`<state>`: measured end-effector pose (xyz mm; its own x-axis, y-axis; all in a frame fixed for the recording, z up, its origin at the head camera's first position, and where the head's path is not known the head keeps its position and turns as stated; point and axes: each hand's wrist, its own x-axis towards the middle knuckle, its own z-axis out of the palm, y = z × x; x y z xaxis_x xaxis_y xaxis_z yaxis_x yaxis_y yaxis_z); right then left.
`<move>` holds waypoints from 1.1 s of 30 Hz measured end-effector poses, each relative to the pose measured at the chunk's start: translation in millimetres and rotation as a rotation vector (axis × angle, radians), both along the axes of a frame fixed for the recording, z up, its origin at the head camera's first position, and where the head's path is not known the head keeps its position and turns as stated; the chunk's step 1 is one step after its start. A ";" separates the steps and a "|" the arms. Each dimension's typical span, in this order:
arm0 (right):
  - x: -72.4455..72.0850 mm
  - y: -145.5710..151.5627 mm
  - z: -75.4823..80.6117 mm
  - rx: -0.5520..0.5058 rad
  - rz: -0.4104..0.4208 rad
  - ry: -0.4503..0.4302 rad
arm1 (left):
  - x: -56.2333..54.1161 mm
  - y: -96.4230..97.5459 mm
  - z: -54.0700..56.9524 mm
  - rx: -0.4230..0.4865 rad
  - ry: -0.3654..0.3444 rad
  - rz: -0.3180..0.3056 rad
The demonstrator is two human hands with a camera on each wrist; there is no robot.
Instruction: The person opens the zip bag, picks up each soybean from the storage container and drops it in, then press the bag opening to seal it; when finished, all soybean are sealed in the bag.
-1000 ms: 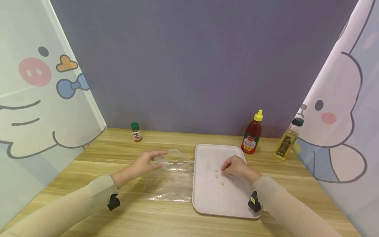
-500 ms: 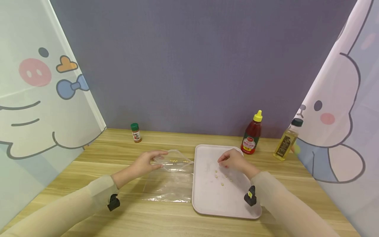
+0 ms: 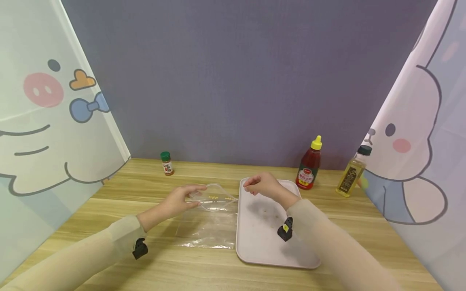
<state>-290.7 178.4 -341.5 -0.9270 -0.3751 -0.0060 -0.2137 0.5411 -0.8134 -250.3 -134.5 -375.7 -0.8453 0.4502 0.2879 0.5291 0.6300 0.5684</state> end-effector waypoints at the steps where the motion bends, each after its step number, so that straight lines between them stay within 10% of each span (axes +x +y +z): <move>1: 0.2 -6.1 1.8 -0.011 0.006 0.000 | 0.1 0.0 0.2 -0.003 0.000 0.001; 16: 7.7 -77.2 8.3 0.002 0.100 0.054 | -1.2 0.6 1.0 0.016 -0.021 -0.036; 33: 4.9 -16.1 7.1 0.007 0.028 0.014 | -1.1 2.5 3.7 0.025 -0.044 -0.028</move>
